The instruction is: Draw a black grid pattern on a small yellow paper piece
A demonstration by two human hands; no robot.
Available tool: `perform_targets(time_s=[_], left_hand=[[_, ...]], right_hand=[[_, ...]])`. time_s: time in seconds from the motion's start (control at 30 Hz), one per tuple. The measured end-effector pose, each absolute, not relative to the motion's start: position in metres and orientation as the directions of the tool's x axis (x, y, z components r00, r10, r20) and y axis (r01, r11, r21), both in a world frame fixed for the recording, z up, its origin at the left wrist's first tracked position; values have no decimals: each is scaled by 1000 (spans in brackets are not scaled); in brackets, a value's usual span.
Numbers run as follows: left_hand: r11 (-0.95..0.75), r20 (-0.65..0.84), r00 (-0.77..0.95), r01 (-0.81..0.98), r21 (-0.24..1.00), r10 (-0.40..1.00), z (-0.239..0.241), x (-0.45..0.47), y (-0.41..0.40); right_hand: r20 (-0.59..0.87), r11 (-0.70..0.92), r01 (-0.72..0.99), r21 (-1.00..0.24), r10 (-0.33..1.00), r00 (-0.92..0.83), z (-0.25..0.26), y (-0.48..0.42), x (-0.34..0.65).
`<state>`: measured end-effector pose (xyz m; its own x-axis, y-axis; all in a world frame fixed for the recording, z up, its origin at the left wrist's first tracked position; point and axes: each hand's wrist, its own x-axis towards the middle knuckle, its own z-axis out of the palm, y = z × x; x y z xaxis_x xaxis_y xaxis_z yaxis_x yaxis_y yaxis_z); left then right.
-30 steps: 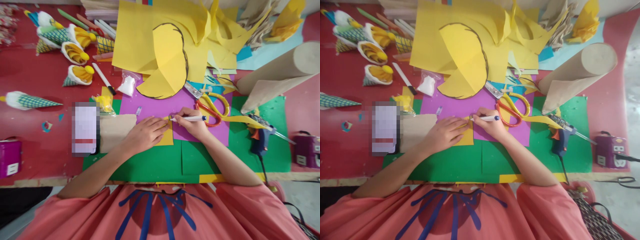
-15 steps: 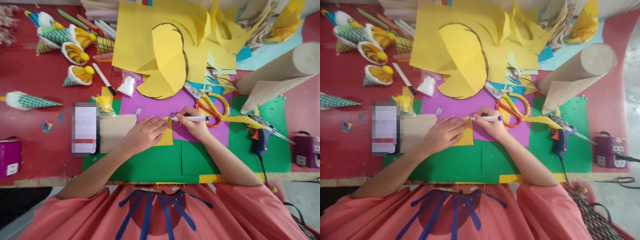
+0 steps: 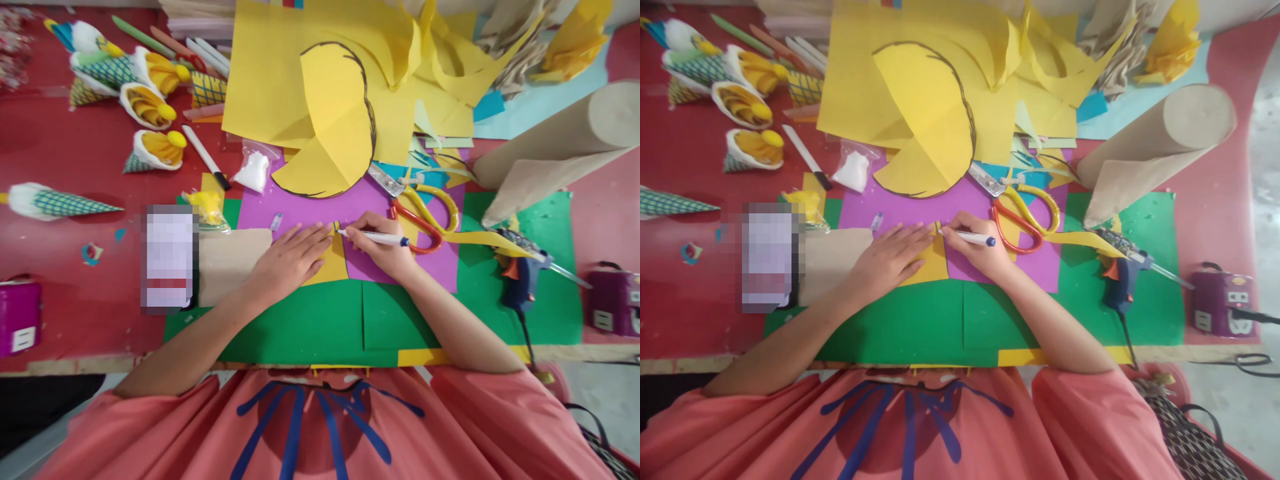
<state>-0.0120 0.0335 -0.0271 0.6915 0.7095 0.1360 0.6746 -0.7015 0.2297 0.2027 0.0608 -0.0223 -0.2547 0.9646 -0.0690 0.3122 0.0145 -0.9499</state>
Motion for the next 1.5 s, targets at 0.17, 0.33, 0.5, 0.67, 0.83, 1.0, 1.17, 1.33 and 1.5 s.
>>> perform_targets(time_s=[0.17,0.33,0.5,0.67,0.83,1.0,1.17,1.33,1.5], left_hand=[[-682,121,678,682,264,725,-27,-11,33],[-691,127,683,682,239,719,-28,-11,33],[-701,128,692,679,218,710,-28,-12,33],[-690,129,682,683,240,720,-27,-11,33],[-683,125,677,683,259,725,-27,-11,33],[-701,116,695,678,222,709,-27,-12,33],[-662,92,665,701,267,741,-29,-13,34],[-643,101,643,716,271,759,-31,-13,34],[-671,131,661,703,237,739,-31,-12,33]], right_hand=[[-71,15,331,-944,966,-247,-24,61,202],[-81,17,350,-937,962,-262,-23,61,203],[-81,27,354,-935,955,-287,-24,61,204],[-68,47,357,-933,951,-302,-25,61,206],[-83,41,370,-928,946,-314,-21,62,205],[-120,-18,334,-942,950,-287,-18,61,204],[-117,-58,243,-968,965,-236,-21,60,205],[-103,-51,219,-974,967,-233,-23,60,205],[-77,4,290,-957,960,-269,-23,59,206]])
